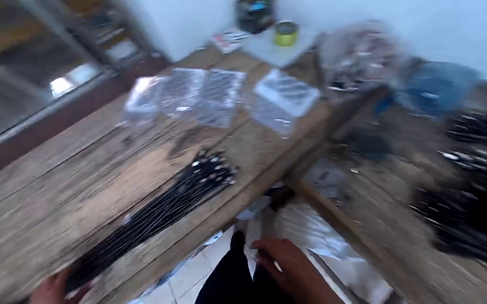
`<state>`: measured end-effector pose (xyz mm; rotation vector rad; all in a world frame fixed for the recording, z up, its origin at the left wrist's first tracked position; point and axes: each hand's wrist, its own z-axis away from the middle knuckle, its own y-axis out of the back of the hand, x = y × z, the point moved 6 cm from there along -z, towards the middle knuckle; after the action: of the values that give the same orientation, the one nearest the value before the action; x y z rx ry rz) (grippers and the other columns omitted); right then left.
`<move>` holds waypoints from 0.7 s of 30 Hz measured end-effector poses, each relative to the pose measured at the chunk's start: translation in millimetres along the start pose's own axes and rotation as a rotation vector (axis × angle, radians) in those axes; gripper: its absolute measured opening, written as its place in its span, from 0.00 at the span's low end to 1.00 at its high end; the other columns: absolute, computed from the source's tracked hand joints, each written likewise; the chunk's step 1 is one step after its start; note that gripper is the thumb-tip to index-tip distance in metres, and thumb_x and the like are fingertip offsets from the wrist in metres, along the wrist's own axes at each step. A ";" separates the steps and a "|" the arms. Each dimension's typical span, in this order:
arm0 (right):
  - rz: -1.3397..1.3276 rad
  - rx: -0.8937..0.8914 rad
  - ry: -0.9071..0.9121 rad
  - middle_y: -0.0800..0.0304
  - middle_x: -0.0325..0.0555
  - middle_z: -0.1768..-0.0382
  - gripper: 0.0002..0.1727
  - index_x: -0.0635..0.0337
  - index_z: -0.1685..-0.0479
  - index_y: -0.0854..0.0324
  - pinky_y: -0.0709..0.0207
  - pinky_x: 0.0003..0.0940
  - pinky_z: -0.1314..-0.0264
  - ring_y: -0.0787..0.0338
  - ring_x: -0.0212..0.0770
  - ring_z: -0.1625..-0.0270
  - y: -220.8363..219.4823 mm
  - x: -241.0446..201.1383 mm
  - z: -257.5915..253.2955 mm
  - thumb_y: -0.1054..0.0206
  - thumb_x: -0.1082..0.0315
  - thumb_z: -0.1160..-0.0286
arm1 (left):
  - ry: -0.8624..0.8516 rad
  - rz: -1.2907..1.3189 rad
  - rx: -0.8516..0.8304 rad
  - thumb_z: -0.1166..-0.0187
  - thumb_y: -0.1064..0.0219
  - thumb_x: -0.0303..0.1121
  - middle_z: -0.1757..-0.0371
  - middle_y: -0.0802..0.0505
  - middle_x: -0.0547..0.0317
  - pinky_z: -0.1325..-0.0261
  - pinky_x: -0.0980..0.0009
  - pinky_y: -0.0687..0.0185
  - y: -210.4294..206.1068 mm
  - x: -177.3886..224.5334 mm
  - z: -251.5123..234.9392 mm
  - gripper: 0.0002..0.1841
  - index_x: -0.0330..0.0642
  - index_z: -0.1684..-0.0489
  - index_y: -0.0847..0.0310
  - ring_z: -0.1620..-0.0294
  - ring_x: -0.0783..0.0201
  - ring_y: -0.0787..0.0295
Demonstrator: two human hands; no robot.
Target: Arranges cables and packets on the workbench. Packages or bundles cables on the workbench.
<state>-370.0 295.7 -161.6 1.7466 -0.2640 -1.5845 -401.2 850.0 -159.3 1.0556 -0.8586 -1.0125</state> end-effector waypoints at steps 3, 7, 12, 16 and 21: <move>0.026 -0.306 0.052 0.05 0.55 0.52 0.16 0.60 0.40 0.12 0.18 0.64 0.41 0.06 0.58 0.49 -55.6 -24.3 -7.9 0.34 0.60 0.17 | -0.056 0.030 0.334 0.38 0.16 0.32 0.34 0.17 0.20 0.29 0.17 0.41 -31.5 -27.9 -5.5 0.31 0.33 0.32 0.17 0.30 0.15 0.26; -0.051 -0.422 0.142 0.05 0.54 0.56 0.15 0.62 0.42 0.12 0.14 0.55 0.45 0.05 0.53 0.54 -112.0 -60.7 -29.4 0.33 0.63 0.18 | -0.283 0.019 0.448 0.25 0.29 0.31 0.54 0.08 0.33 0.43 0.29 0.22 -27.5 -32.6 -2.8 0.12 0.32 0.52 0.10 0.49 0.28 0.11; -0.100 -0.449 0.135 0.05 0.51 0.51 0.16 0.61 0.41 0.12 0.14 0.46 0.40 0.06 0.45 0.50 -192.5 -119.4 -100.2 0.38 0.61 0.14 | -0.320 0.151 0.520 0.14 0.42 0.40 0.59 0.08 0.40 0.46 0.38 0.17 -14.3 -48.5 -11.0 0.18 0.36 0.53 0.08 0.53 0.36 0.09; -0.342 -0.464 -0.015 0.06 0.51 0.51 0.17 0.66 0.40 0.14 0.12 0.36 0.42 0.05 0.38 0.52 -240.9 -156.4 -138.2 0.39 0.61 0.13 | -0.359 0.100 0.584 0.13 0.44 0.30 0.53 0.06 0.36 0.45 0.40 0.16 -13.0 -46.6 -18.3 0.16 0.32 0.46 0.10 0.51 0.35 0.08; -0.453 -0.496 -0.206 0.06 0.51 0.54 0.19 0.70 0.41 0.16 0.10 0.37 0.44 0.05 0.38 0.55 -258.2 -172.4 -155.6 0.39 0.61 0.12 | -0.444 0.166 0.619 0.15 0.45 0.27 0.56 0.07 0.36 0.51 0.43 0.13 -3.8 -45.5 -33.5 0.14 0.29 0.47 0.13 0.54 0.36 0.07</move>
<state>-346.6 639.9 -201.8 1.3084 0.4288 -1.9460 -385.4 901.8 -176.0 1.2591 -1.6683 -0.8678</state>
